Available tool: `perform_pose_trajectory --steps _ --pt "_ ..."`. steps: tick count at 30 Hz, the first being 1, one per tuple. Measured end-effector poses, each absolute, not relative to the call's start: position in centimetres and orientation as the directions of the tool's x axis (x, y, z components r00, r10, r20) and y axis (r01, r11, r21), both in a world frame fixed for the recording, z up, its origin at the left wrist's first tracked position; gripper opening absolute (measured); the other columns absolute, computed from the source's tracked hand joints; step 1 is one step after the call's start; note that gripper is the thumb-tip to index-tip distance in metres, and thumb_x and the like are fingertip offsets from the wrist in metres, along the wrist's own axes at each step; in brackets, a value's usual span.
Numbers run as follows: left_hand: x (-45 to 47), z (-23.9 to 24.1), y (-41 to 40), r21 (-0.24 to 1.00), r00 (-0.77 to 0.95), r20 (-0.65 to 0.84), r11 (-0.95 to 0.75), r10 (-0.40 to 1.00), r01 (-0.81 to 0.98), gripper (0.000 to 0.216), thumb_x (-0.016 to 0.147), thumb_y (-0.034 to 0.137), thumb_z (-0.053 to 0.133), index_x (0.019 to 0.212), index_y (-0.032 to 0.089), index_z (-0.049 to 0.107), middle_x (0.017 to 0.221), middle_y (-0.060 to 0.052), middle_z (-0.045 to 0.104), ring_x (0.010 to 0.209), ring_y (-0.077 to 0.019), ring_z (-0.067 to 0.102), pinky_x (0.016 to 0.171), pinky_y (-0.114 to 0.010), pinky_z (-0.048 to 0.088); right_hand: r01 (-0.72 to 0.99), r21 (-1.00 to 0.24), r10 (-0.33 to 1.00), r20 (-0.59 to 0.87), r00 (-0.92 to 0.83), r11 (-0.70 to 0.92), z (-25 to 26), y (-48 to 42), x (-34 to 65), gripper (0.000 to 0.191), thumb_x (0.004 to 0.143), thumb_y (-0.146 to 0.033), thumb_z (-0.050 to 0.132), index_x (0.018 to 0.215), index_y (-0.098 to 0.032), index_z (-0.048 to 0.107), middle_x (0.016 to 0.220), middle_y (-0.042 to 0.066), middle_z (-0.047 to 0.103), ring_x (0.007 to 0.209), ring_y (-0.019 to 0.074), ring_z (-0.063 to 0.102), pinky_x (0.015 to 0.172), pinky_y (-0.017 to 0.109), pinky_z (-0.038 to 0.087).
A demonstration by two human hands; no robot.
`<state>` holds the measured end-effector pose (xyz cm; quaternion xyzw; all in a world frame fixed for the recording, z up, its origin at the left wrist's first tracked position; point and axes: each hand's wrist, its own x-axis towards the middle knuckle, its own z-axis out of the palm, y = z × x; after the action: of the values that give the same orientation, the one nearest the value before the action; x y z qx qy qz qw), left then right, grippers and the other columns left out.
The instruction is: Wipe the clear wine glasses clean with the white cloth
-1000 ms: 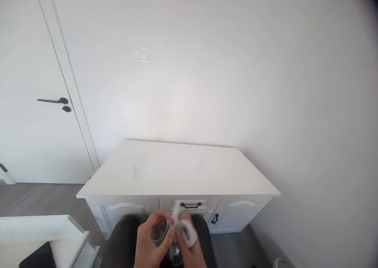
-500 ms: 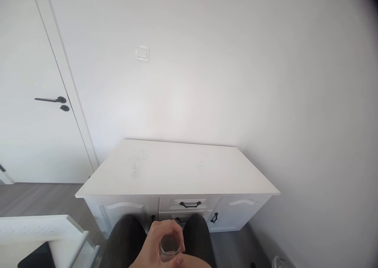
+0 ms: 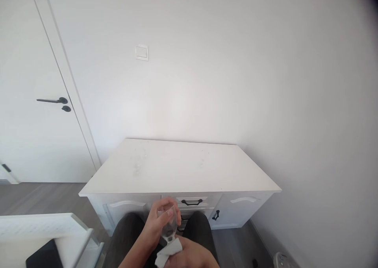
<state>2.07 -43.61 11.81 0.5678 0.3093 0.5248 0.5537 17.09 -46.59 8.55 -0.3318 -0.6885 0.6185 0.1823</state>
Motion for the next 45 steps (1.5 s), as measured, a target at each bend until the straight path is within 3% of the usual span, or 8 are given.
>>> perform_pose_trajectory --steps 8,17,22,27,30,35,41,45 --pt "2.4 12.1 -44.5 0.651 -0.166 0.701 -0.528 0.694 0.545 0.02 0.079 0.028 0.072 0.099 0.024 0.069 0.087 0.0 0.075 0.069 -0.0179 0.068 0.069 -0.028 0.055 0.21 -0.905 0.923 0.335 -0.187 0.371 7.2 -44.3 17.0 0.032 0.092 -0.028 0.059 0.122 -0.025 0.071 0.121 0.011 0.067 0.114 0.0277 0.06 0.101 0.041 0.048" --pt "3.2 12.4 -45.2 0.76 -0.349 0.636 -0.636 0.688 0.134 0.022 0.091 0.036 0.065 0.106 0.021 0.062 0.094 -0.007 0.074 0.089 -0.0246 0.072 0.085 -0.039 0.056 -0.773 -0.589 0.951 -0.303 -0.062 -0.238 10.4 -45.8 16.2 0.045 0.083 -0.059 0.07 0.107 -0.021 0.069 0.099 0.005 0.073 0.092 0.023 0.069 0.076 0.034 0.057" --pt "3.7 13.4 -46.8 0.847 -0.117 0.532 -0.524 0.839 0.09 0.022 0.089 0.036 0.068 0.103 0.021 0.062 0.094 -0.007 0.074 0.091 -0.0252 0.071 0.084 -0.037 0.055 -0.592 -0.753 0.941 -0.337 -0.028 -0.287 10.5 -46.4 16.8 0.038 0.079 -0.054 0.073 0.089 -0.02 0.061 0.062 -0.003 0.058 0.047 0.0131 0.051 0.04 0.024 0.039" --pt "5.8 15.4 -47.8 0.958 -0.241 0.268 -0.285 0.933 -0.037 0.03 0.097 0.047 0.055 0.093 0.019 0.065 0.094 -0.007 0.074 0.09 -0.0226 0.069 0.084 -0.033 0.053 -0.115 -0.983 0.86 0.063 0.506 0.14 7.3 -47.9 17.3 0.057 0.071 -0.06 0.075 0.108 -0.019 0.062 0.097 0.015 0.069 0.103 0.034 0.065 0.084 0.043 0.055" --pt "6.3 16.0 -48.0 0.976 -0.23 0.187 -0.207 0.955 -0.065 0.036 0.099 0.05 0.05 0.088 0.018 0.065 0.094 -0.008 0.074 0.085 -0.0216 0.069 0.08 -0.032 0.053 -0.104 -0.975 0.869 0.122 0.479 0.194 7.3 -48.4 17.6 0.068 0.061 -0.061 0.079 0.111 -0.018 0.063 0.097 0.016 0.07 0.104 0.0376 0.064 0.09 0.048 0.054" --pt "3.7 18.0 -47.7 0.884 0.019 0.46 -0.46 0.888 0.078 0.028 0.091 0.045 0.063 0.102 0.02 0.062 0.096 -0.007 0.074 0.095 -0.0252 0.069 0.088 -0.038 0.052 -0.539 -0.772 0.923 -0.383 -0.031 -0.338 11.6 -48.2 17.5 0.044 0.078 -0.057 0.067 0.099 -0.017 0.067 0.074 0.006 0.066 0.066 0.0237 0.066 0.055 0.034 0.054" --pt "1.9 18.7 -48.0 0.78 0.109 0.487 -0.487 0.867 0.394 0.015 0.086 0.031 0.068 0.098 0.022 0.068 0.094 -0.005 0.075 0.09 -0.0238 0.07 0.086 -0.035 0.052 -0.382 -0.922 0.989 -0.111 0.096 -0.066 13.2 -48.7 18.5 0.057 0.078 -0.062 0.075 0.116 -0.02 0.071 0.121 0.008 0.07 0.126 0.028 0.057 0.109 0.038 0.043" --pt "2.3 16.9 -48.3 0.792 0.113 0.501 -0.508 0.858 0.339 0.021 0.083 0.032 0.07 0.101 0.022 0.069 0.097 -0.005 0.074 0.091 -0.024 0.07 0.081 -0.033 0.054 -0.295 -0.946 0.942 -0.033 -0.335 -0.138 13.3 -49.2 18.7 0.059 0.083 -0.065 0.07 0.121 -0.019 0.07 0.115 0.008 0.072 0.119 0.0276 0.061 0.107 0.042 0.044"
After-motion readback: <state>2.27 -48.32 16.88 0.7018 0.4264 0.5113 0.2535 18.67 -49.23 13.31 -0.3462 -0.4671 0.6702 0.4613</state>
